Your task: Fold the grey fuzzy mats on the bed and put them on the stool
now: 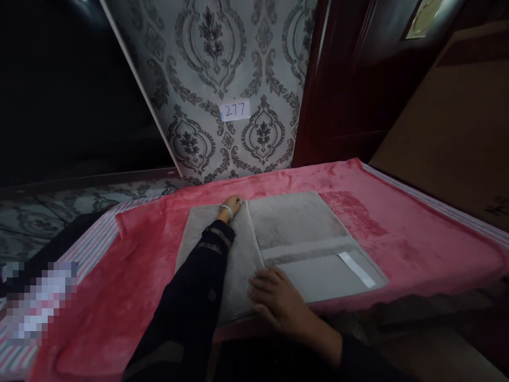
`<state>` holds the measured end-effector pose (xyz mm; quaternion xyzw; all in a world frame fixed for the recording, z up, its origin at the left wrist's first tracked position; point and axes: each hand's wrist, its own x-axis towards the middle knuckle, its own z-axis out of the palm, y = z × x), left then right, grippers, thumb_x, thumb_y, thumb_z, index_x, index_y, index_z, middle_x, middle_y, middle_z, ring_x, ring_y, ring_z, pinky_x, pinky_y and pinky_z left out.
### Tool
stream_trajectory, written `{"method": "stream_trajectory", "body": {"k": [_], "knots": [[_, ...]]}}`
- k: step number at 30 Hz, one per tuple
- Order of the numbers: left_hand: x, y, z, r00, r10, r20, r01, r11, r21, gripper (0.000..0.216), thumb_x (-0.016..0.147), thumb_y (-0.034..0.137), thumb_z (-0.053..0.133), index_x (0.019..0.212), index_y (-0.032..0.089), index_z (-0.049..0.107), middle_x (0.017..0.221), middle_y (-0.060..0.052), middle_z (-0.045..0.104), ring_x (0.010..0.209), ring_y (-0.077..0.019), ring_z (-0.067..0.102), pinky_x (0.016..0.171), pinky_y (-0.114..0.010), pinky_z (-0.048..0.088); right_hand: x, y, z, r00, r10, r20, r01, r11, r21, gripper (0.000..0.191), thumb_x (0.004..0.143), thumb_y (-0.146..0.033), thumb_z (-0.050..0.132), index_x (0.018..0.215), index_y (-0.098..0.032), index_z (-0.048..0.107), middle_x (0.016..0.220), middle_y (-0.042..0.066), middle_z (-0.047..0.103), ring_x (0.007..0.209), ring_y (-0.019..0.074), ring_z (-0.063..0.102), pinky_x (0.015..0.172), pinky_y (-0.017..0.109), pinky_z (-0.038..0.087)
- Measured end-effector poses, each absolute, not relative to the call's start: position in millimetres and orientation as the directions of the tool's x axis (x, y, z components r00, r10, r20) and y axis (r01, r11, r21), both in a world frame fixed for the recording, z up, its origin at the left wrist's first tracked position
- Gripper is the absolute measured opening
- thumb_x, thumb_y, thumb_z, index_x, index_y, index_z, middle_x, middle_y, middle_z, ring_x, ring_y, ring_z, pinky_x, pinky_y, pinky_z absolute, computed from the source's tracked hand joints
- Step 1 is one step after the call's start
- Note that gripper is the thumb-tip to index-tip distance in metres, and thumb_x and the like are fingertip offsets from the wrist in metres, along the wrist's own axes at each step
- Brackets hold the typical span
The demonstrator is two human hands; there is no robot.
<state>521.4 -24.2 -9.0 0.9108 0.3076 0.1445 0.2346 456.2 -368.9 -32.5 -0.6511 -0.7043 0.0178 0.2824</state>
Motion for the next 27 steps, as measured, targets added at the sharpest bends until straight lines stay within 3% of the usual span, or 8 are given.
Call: {"method": "stream_trajectory", "body": {"k": [3, 6, 9, 17, 22, 24, 27], "knots": [[521, -28, -6, 0.790, 0.604, 0.104, 0.501, -0.734, 0.458, 0.021, 0.092, 0.029, 0.057, 0.099, 0.019, 0.074, 0.111, -0.011, 0.073, 0.108, -0.0248, 0.063, 0.100, -0.034, 0.042, 461, -353, -21, -0.007, 0.948, 0.317, 0.919, 0.131, -0.372, 0.037, 0.101, -0.040, 0.052, 0.133, -0.024, 0.063, 0.141, 0.009, 0.059, 0.137, 0.0261, 0.044, 0.121, 0.050, 0.022], [524, -32, -4, 0.801, 0.592, 0.093, 0.513, -0.757, 0.405, 0.026, 0.092, 0.038, 0.060, 0.100, 0.018, 0.073, 0.117, -0.014, 0.071, 0.116, -0.0270, 0.060, 0.103, -0.035, 0.040, 461, -342, -23, -0.038, 0.972, 0.231, 0.931, 0.119, -0.344, 0.064, 0.098, -0.051, 0.056, 0.154, -0.026, 0.040, 0.163, 0.010, 0.029, 0.152, 0.0283, 0.018, 0.123, 0.051, 0.016], [530, -33, -5, 0.800, 0.596, 0.068, 0.537, -0.763, 0.361, 0.032, 0.091, 0.044, 0.060, 0.102, 0.017, 0.073, 0.117, -0.016, 0.071, 0.115, -0.0286, 0.061, 0.101, -0.036, 0.042, 458, -344, -31, -0.049, 0.988, 0.145, 0.923, 0.100, -0.370, 0.069, 0.098, -0.054, 0.055, 0.159, -0.031, 0.030, 0.167, 0.007, 0.016, 0.154, 0.0274, 0.006, 0.124, 0.052, 0.012], [539, -29, -8, 0.791, 0.610, 0.038, 0.573, -0.761, 0.303, 0.036, 0.096, 0.043, 0.050, 0.108, 0.018, 0.073, 0.121, -0.016, 0.071, 0.115, -0.0283, 0.064, 0.097, -0.035, 0.046, 452, -356, -34, -0.041, 0.992, 0.123, 0.909, 0.088, -0.408, 0.065, 0.101, -0.053, 0.051, 0.159, -0.033, 0.029, 0.168, 0.005, 0.014, 0.154, 0.0265, 0.004, 0.124, 0.053, 0.009], [533, -31, 13, 0.807, 0.588, 0.051, 0.555, -0.785, 0.275, 0.037, 0.098, 0.036, 0.042, 0.111, 0.016, 0.071, 0.113, -0.013, 0.074, 0.106, -0.0237, 0.068, 0.093, -0.033, 0.050, 453, -355, -25, -0.047, 0.991, 0.126, 0.908, 0.095, -0.408, 0.065, 0.101, -0.058, 0.047, 0.158, -0.031, 0.033, 0.167, 0.006, 0.018, 0.154, 0.0266, 0.009, 0.124, 0.051, 0.012], [528, -33, 25, 0.813, 0.576, 0.087, 0.540, -0.802, 0.256, 0.042, 0.099, 0.034, 0.036, 0.119, 0.015, 0.068, 0.120, -0.014, 0.072, 0.111, -0.0227, 0.066, 0.096, -0.033, 0.049, 454, -357, -20, -0.042, 0.986, 0.162, 0.914, 0.103, -0.391, 0.063, 0.102, -0.057, 0.044, 0.157, -0.030, 0.034, 0.166, 0.006, 0.019, 0.154, 0.0254, 0.009, 0.124, 0.049, 0.013], [514, -42, 34, 0.822, 0.554, 0.131, 0.525, -0.827, 0.202, 0.047, 0.097, 0.035, 0.042, 0.134, 0.012, 0.059, 0.139, -0.016, 0.061, 0.128, -0.0245, 0.056, 0.108, -0.034, 0.042, 454, -360, -15, -0.032, 0.978, 0.204, 0.924, 0.107, -0.368, 0.061, 0.103, -0.056, 0.043, 0.156, -0.028, 0.037, 0.166, 0.006, 0.021, 0.154, 0.0246, 0.010, 0.124, 0.049, 0.014]]}}
